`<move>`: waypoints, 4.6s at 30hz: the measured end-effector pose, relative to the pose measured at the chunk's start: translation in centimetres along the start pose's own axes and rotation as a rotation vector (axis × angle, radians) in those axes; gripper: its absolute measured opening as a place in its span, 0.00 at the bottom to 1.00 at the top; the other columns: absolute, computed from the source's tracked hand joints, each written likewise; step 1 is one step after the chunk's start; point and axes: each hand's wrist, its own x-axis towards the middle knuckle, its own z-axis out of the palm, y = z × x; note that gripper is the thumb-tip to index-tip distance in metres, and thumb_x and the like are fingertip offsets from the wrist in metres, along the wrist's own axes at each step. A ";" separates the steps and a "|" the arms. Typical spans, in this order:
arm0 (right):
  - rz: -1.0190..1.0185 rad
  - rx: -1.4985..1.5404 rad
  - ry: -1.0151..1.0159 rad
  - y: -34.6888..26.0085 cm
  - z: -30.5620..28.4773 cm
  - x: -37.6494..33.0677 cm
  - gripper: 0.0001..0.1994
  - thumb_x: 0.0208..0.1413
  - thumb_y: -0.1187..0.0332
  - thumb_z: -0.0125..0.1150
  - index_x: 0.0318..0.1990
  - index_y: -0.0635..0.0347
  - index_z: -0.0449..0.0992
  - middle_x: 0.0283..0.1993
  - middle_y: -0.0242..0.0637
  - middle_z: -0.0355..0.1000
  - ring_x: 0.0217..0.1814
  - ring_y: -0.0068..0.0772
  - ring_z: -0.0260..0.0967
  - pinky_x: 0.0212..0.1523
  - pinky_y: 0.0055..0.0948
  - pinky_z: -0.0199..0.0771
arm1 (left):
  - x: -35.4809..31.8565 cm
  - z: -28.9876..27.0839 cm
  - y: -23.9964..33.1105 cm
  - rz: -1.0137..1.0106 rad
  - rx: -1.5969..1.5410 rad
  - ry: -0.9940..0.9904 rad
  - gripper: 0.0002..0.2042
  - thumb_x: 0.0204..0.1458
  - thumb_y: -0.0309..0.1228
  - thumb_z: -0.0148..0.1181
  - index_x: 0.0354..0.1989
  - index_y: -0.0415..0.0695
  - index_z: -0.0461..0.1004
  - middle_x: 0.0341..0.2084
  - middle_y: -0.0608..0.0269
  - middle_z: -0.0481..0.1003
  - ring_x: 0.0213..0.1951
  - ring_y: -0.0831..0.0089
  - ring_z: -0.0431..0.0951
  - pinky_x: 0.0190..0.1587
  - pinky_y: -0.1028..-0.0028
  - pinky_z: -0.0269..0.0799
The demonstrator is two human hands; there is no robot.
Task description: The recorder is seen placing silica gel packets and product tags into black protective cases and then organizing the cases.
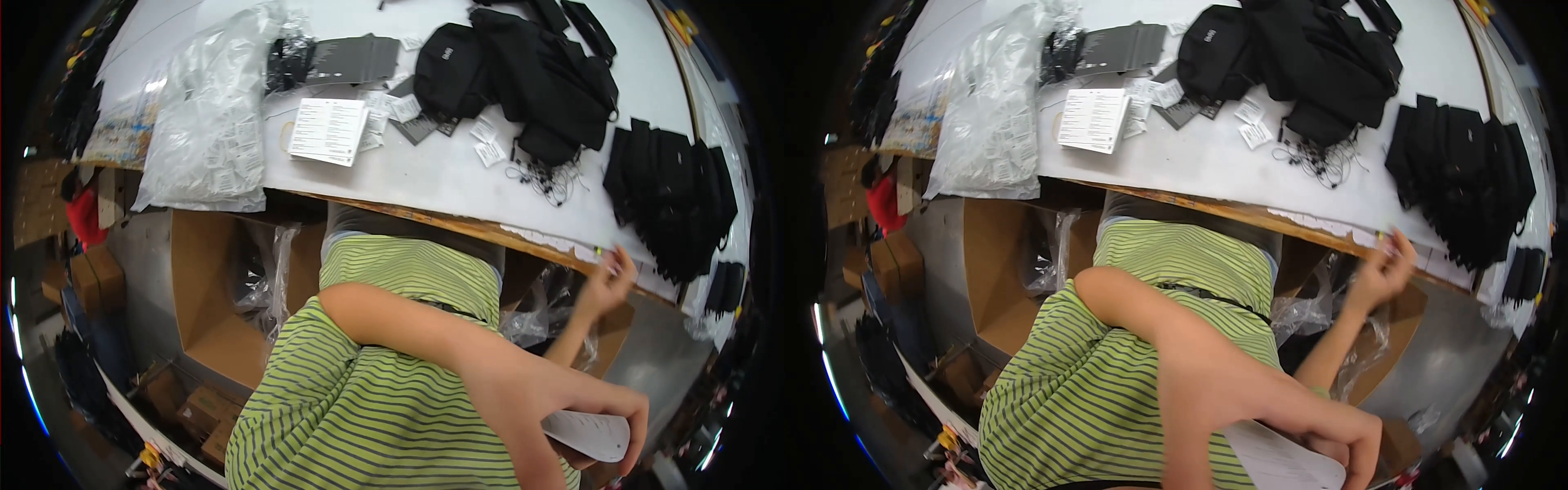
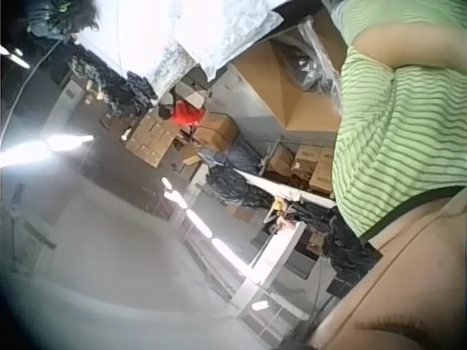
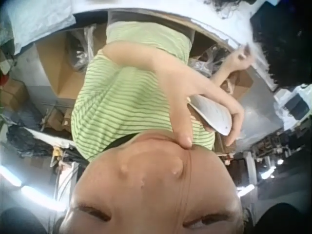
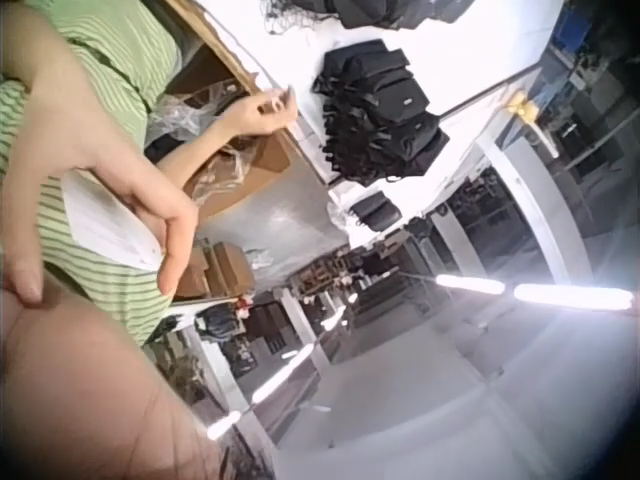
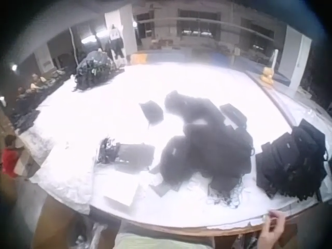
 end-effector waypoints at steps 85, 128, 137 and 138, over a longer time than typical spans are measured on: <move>0.147 0.736 -0.941 -16.4 9.4 -2.5 0.03 0.55 0.73 0.57 0.32 0.63 0.74 0.17 0.24 0.64 0.17 0.08 0.50 0.18 0.16 0.46 | -14.3 -6.2 0.1 0.185 1.483 1.460 0.10 0.51 0.30 0.62 0.39 0.40 0.73 0.32 0.62 0.76 0.36 0.73 0.76 0.40 0.77 0.69; -0.110 0.550 -0.796 -17.9 10.3 -2.3 0.04 0.50 0.72 0.63 0.34 0.60 0.77 0.21 0.33 0.68 0.15 0.21 0.58 0.18 0.21 0.56 | -15.0 -6.1 0.5 0.077 1.994 1.288 0.12 0.41 0.17 0.63 0.36 0.40 0.78 0.33 0.61 0.75 0.35 0.68 0.75 0.36 0.75 0.71; -0.195 0.599 -0.812 -17.3 10.1 -2.2 0.05 0.45 0.76 0.67 0.30 0.61 0.77 0.18 0.31 0.66 0.16 0.18 0.55 0.18 0.19 0.55 | -17.7 -6.1 0.6 0.141 1.381 1.278 0.07 0.52 0.25 0.59 0.37 0.39 0.78 0.31 0.63 0.76 0.35 0.75 0.75 0.38 0.78 0.70; -0.223 0.593 -0.848 -17.1 10.2 -2.1 0.05 0.44 0.77 0.67 0.29 0.61 0.77 0.18 0.32 0.66 0.16 0.18 0.56 0.19 0.19 0.56 | -18.4 -6.5 0.7 0.181 1.052 1.205 0.07 0.55 0.28 0.57 0.38 0.39 0.78 0.31 0.63 0.76 0.35 0.76 0.74 0.39 0.78 0.69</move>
